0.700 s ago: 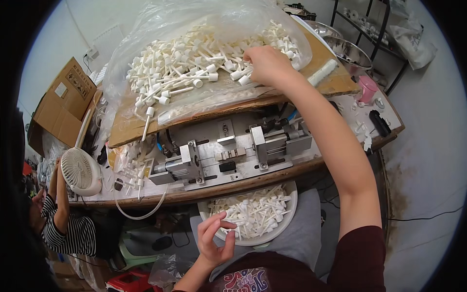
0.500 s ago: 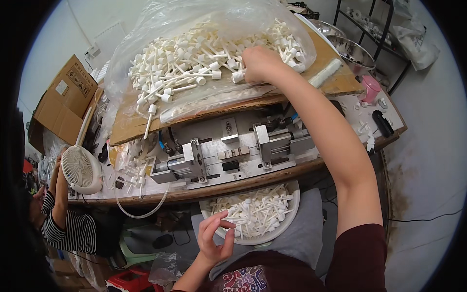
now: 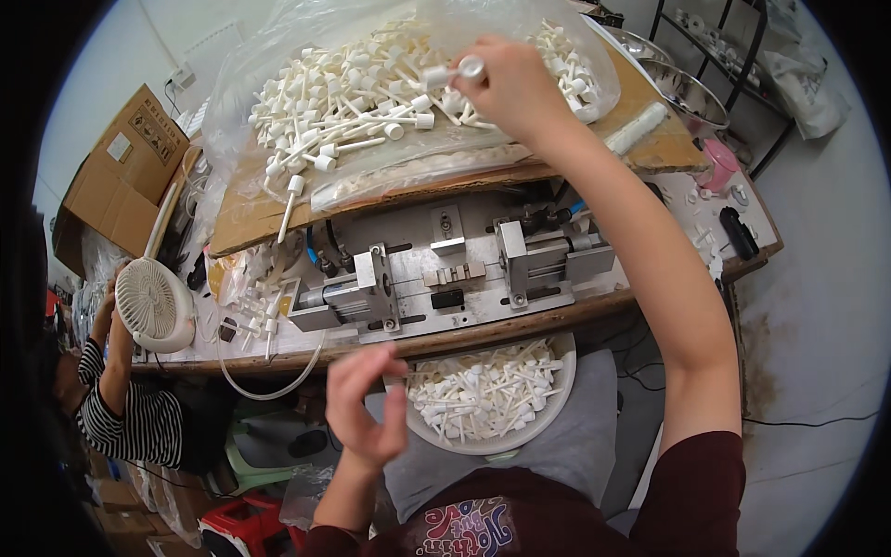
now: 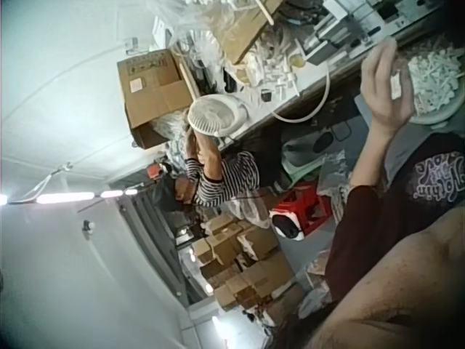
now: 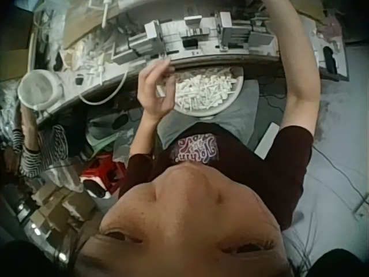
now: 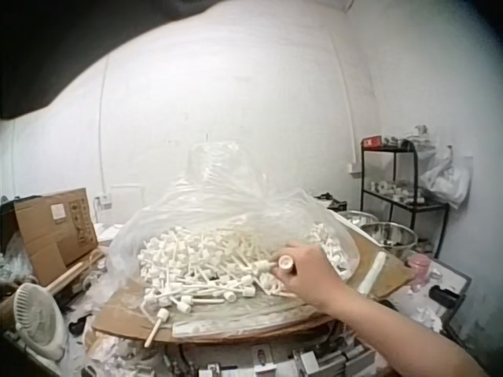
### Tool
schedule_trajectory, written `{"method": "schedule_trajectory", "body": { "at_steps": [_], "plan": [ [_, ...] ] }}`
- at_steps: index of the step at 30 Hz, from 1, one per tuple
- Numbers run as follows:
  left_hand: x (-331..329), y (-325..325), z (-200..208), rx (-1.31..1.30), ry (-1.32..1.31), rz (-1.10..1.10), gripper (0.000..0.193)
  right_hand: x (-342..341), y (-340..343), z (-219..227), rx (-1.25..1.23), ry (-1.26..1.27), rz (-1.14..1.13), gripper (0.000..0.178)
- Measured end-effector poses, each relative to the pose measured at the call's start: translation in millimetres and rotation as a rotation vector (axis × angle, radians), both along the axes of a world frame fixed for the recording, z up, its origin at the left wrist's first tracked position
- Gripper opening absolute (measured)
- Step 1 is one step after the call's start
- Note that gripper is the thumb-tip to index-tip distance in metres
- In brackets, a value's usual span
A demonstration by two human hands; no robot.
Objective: The recorder is assembling small white plastic components using a pneumatic jig on a workbench.
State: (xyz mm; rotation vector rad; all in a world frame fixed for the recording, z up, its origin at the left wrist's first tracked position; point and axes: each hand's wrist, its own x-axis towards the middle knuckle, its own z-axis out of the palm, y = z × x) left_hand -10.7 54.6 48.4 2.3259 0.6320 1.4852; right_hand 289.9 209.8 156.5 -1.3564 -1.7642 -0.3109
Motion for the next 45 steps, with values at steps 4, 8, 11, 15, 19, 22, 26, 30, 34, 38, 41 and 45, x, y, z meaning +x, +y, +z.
{"method": "schedule_trajectory", "body": {
  "at_steps": [4, 8, 11, 15, 19, 22, 26, 30, 34, 38, 41, 45],
  "plan": [
    [13.0, 31.9, 21.1, -0.131, -0.131, 0.114, 0.046, -2.6, -12.8, 7.7, -0.147, 0.676, 0.114, 0.027],
    [29.3, 63.5, 36.4, -0.187, -0.178, 0.136, 0.057, -23.0, -30.4, 0.5, -0.304, 0.994, 0.362, 0.025],
    [39.9, 68.4, 42.4, -0.307, -0.221, 0.028, 0.065, -44.0, -59.2, -11.2, -0.550, 1.089, 0.462, 0.021],
    [33.6, 62.5, 43.4, -0.345, -0.030, -0.098, 0.069, -56.5, -92.9, -33.4, -0.704, 1.169, 0.531, 0.020],
    [33.7, 45.2, 29.0, -0.371, 0.018, -0.072, 0.068, -57.7, -113.0, -51.5, -0.752, 1.312, 0.481, 0.018],
    [33.9, 30.2, 16.7, -0.404, -0.018, -0.061, 0.061, -59.5, -124.3, -65.5, -0.782, 1.392, 0.452, 0.019],
    [33.5, 25.5, 16.1, -0.410, -0.018, -0.046, 0.051, -51.5, -136.5, -74.5, -0.755, 1.423, 0.347, 0.019],
    [32.7, 27.2, 2.0, -0.387, 0.076, 0.011, 0.038, -45.2, -151.1, -77.1, -0.632, 1.365, 0.249, 0.019],
    [38.7, 31.0, -17.7, -0.129, 0.374, 0.155, 0.031, -48.2, -163.7, -80.1, -0.624, 1.378, 0.246, 0.017],
    [43.9, 35.8, -13.0, 0.022, 0.511, 0.193, 0.033, -47.9, -171.5, -80.2, -0.629, 1.385, 0.235, 0.017],
    [46.0, 46.9, -10.7, 0.057, 0.508, 0.171, 0.033, -49.3, -173.5, -80.4, -0.628, 1.362, 0.246, 0.017],
    [47.0, 45.9, -10.0, 0.036, 0.529, 0.187, 0.033, -50.6, -174.0, -80.0, -0.626, 1.331, 0.247, 0.016]
  ]
}}
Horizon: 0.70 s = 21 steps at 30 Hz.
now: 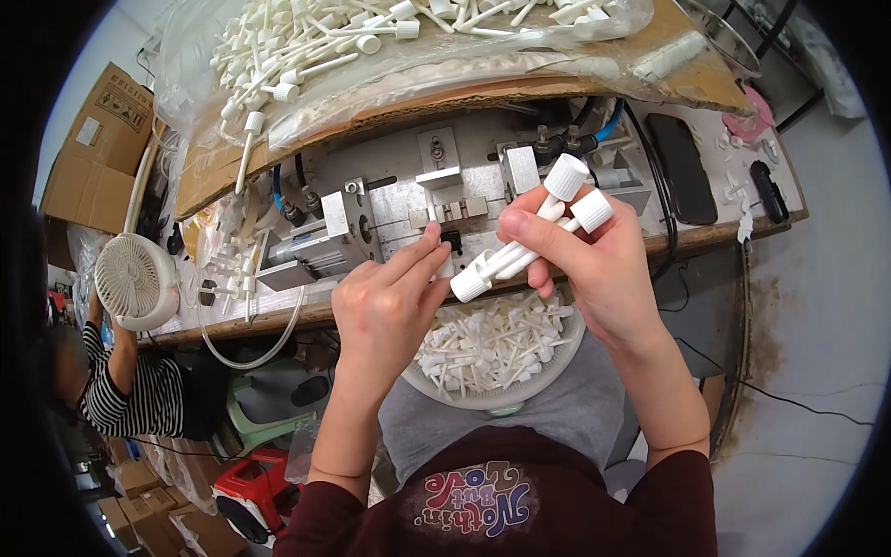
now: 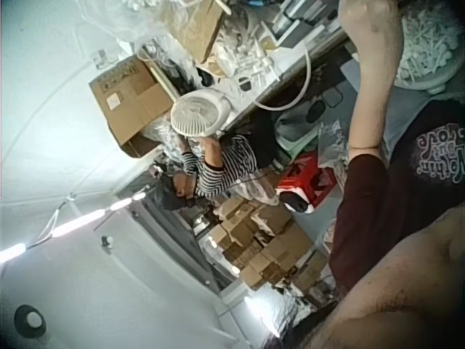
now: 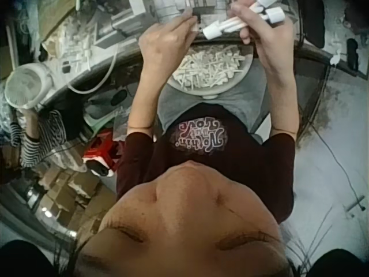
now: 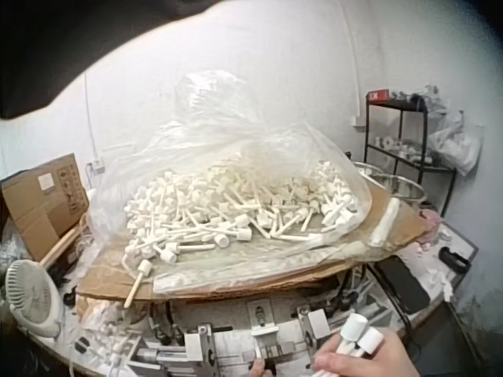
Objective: The recorder is assembling small white plastic components using a pneumatic jig on a workbench.
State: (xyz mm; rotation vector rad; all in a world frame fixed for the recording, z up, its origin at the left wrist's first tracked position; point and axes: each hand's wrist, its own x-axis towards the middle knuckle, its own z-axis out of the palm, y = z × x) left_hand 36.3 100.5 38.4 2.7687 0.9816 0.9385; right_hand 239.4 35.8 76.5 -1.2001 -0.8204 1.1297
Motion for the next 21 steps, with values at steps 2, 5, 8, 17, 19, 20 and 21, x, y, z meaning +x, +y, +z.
{"method": "schedule_trajectory", "body": {
  "at_steps": [2, 5, 8, 17, 19, 20, 21],
  "plan": [
    [-0.7, 0.1, -1.1, -0.011, -0.014, 0.003, 0.033, -0.9, -0.5, -0.8, 0.004, 0.006, 0.004, 0.017],
    [-2.8, -0.7, 1.7, -0.035, 0.006, 0.004, 0.036, -3.1, -1.7, -0.9, -0.007, 0.030, 0.003, 0.017],
    [-3.0, -4.7, 13.0, -0.294, -0.220, -0.121, 0.039, -3.7, -4.2, -3.7, -0.028, 0.061, 0.001, 0.018],
    [-22.1, -27.5, 33.0, -0.473, -0.442, -0.296, 0.035, -7.4, 4.7, -13.0, 0.031, 0.080, -0.096, 0.025],
    [-22.2, -26.6, 27.0, -0.464, -0.478, -0.221, 0.033, -5.6, 4.0, -11.2, 0.103, 0.031, -0.167, 0.023],
    [-19.1, -22.2, 20.6, -0.447, -0.490, -0.192, 0.033, -7.2, 3.7, -10.2, 0.099, 0.055, -0.145, 0.022],
    [-16.0, -17.9, 12.5, -0.432, -0.501, -0.166, 0.032, -9.8, 1.8, -9.7, 0.093, 0.079, -0.128, 0.021]
  ]
}}
